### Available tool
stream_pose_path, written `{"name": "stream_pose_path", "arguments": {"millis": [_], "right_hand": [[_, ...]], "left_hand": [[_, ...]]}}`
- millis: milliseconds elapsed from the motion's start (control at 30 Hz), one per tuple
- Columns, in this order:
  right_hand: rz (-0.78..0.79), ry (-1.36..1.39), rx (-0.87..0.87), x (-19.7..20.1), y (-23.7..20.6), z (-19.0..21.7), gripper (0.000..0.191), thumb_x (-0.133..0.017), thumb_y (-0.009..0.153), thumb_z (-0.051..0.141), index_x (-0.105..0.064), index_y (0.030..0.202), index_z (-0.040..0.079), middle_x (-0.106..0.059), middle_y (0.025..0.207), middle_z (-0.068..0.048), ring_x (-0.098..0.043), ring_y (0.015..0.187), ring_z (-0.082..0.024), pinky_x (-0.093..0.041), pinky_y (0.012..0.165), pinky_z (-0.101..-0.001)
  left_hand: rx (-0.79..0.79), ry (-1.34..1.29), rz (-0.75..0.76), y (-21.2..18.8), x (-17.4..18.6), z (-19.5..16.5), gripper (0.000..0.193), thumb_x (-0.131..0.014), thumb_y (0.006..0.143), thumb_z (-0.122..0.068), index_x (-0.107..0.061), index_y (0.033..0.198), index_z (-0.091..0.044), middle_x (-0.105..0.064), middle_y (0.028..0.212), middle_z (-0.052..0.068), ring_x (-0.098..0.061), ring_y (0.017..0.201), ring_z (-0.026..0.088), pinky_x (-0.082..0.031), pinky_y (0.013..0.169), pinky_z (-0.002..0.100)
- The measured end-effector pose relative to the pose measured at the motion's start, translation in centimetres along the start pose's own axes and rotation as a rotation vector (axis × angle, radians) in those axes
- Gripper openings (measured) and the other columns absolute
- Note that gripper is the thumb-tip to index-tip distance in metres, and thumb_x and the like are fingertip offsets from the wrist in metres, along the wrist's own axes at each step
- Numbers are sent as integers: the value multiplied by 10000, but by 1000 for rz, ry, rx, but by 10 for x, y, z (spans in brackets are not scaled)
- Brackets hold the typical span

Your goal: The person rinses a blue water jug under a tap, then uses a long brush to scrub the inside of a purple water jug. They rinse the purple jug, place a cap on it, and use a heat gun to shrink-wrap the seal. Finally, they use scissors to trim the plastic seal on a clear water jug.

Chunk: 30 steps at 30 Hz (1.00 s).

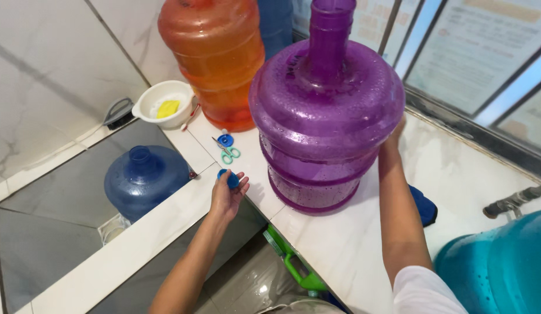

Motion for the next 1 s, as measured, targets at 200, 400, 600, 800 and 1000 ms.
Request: {"name": "stream_pose_path", "arguments": {"millis": [200,400,600,800,1000], "right_hand": [[78,-57,-35,-3,13,-4,556,-480,1068,392,-455,1464,2,-496,1477,-167,-454,1364,-269,-394,1097,-374],[105,-102,-45,-15,22,4,606,-492,1060,417,-412,1493,1,-450,1511,-184,-410,1399,-293,-360,1129,-396],[111,-139,-43,-22,16,9,660,-504,1052,442,-370,1522,0,-404,1546,-202,-367,1434,-317,-327,1161,-419],[85,-200,-28,-24,5,11,717,-517,1043,467,-327,1552,-1,-358,1580,-219,-323,1469,-341,-293,1193,-442],[17,-382,-4,-9,-14,-2,776,-529,1035,492,-284,1581,-1,-312,1614,-237,-280,1503,-365,-260,1226,-464]], "left_hand": [[72,-29,48,-4,-27,9,382,-528,1003,-297,-386,1288,-86,-572,1198,165,-622,1094,364,-555,919,583],[61,-22,71,-27,-75,18,430,-520,996,-302,-338,1333,-107,-530,1242,146,-542,1189,352,-535,971,616],[-433,205,-11,-59,-125,26,567,-441,1042,-439,-236,1483,-149,-493,1399,82,-435,1331,199,-353,1099,443],[-490,73,-123,-49,-164,31,595,-442,1029,-447,-217,1484,-135,-458,1338,128,-491,1257,238,-399,1101,400],[-605,126,-161,-36,-170,21,534,-436,1057,-406,-302,1457,-79,-444,1371,125,-472,1280,244,-375,1104,391]]}}
Point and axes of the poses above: each hand's wrist, its own y-axis towards the middle knuckle, its own x-axis out of the back of the hand, z = x × y, the point moved 2 cm from there along y, towards the middle knuckle
